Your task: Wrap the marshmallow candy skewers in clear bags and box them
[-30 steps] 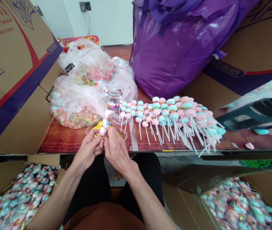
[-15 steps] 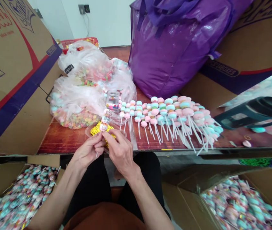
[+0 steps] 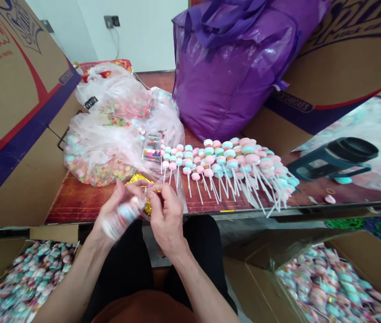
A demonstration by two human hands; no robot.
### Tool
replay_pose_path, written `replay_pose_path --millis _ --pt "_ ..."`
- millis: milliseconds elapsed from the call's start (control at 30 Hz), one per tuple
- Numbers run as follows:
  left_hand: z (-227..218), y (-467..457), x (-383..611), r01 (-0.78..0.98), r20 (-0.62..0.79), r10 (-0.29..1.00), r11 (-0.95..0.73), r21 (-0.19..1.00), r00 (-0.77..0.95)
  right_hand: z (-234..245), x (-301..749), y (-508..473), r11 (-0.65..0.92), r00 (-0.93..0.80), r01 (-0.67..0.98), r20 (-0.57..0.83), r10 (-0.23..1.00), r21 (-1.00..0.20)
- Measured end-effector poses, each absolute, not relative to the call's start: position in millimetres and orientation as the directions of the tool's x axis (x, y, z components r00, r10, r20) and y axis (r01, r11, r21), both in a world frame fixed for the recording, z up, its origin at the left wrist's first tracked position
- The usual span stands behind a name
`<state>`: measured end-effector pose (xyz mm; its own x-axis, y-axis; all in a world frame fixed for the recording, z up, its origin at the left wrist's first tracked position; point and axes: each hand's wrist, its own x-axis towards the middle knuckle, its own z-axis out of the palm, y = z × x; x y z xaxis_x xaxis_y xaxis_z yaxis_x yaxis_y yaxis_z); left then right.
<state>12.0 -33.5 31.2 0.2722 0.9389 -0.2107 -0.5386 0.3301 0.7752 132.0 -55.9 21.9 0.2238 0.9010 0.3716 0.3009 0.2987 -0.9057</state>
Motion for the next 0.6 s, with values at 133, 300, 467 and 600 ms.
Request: replay_pose_path --millis 133,300,467,600 --pt "35 -41 13 -0.388 -0.208 0.954 0.279 0.879 0.216 34 137 -57 0.361 0.221 0.336 0.445 0.868 -0.87" --pt "24 -39 25 -0.29 -0.239 0.945 0.299 0.909 0.224 21 141 -73 0.229 0.272 0.135 0.258 0.927 -0.964" --pt "18 -28 42 0.014 0.003 0.922 -0.009 1.0 0.386 -11 160 -108 -0.094 0.246 -0.143 -0.127 0.961 -0.985" --pt "19 30 45 0.27 0.21 0.846 -0.376 0.886 0.49 -30 212 -140 0.008 0.597 -0.243 -0.143 0.789 -0.97"
